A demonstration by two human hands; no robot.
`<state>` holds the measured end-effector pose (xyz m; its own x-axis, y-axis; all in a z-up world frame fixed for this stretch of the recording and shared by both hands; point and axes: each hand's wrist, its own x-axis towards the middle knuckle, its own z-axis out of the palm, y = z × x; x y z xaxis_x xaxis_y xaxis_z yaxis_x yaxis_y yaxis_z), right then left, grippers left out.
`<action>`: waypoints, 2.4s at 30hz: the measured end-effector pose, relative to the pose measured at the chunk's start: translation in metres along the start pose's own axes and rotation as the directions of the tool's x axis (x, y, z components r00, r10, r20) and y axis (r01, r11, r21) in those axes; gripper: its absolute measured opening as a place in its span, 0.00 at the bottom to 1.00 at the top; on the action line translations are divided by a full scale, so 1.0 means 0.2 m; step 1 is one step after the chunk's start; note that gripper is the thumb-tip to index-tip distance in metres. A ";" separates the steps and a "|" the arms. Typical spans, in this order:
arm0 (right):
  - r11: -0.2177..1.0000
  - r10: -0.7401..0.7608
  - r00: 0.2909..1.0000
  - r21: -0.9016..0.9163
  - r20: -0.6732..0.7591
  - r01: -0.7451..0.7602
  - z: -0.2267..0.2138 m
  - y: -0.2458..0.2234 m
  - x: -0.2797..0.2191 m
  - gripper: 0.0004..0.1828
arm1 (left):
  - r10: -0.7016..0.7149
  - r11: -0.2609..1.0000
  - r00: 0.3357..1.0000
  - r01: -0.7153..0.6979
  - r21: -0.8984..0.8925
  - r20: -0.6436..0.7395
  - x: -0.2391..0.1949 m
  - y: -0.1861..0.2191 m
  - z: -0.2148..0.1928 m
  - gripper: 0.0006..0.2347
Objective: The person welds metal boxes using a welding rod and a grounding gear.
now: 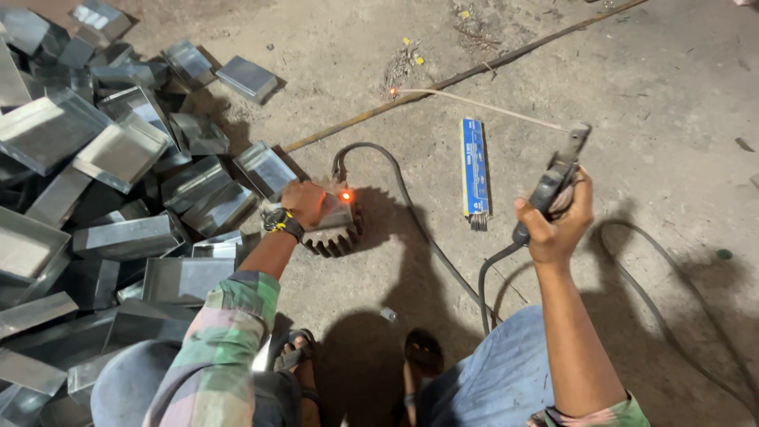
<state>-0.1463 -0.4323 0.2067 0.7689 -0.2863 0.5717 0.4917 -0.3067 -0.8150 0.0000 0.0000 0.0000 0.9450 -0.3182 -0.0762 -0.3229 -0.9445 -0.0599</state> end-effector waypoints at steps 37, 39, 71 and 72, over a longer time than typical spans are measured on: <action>0.976 0.096 0.936 -0.219 0.339 -0.021 0.31 0.04 -0.13 0.36 | -0.943 0.333 0.331 0.928 -0.169 -0.040 -1.00 -0.15 0.67 0.11; 0.977 0.056 0.925 -0.211 0.377 0.027 0.33 0.01 -0.16 0.36 | -0.943 0.328 0.333 0.922 -0.203 -0.009 -0.97 -0.23 0.61 0.09; 0.979 0.159 0.970 -0.155 0.182 -0.131 0.16 -0.09 -0.21 0.41 | -0.725 0.266 0.637 -0.091 -0.960 -0.261 0.17 0.70 0.59 0.13; 0.977 0.179 0.967 -0.150 0.181 -0.153 0.16 -0.10 -0.21 0.42 | -0.680 0.174 0.697 -0.147 -0.974 -0.226 0.18 0.66 0.59 0.15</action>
<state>-0.1755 -0.3851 0.1949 0.9056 -0.1678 0.3896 0.3013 -0.3920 -0.8692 -0.0152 -0.1270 -0.1287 0.8905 0.4020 0.2130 -0.1432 -0.1967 0.9700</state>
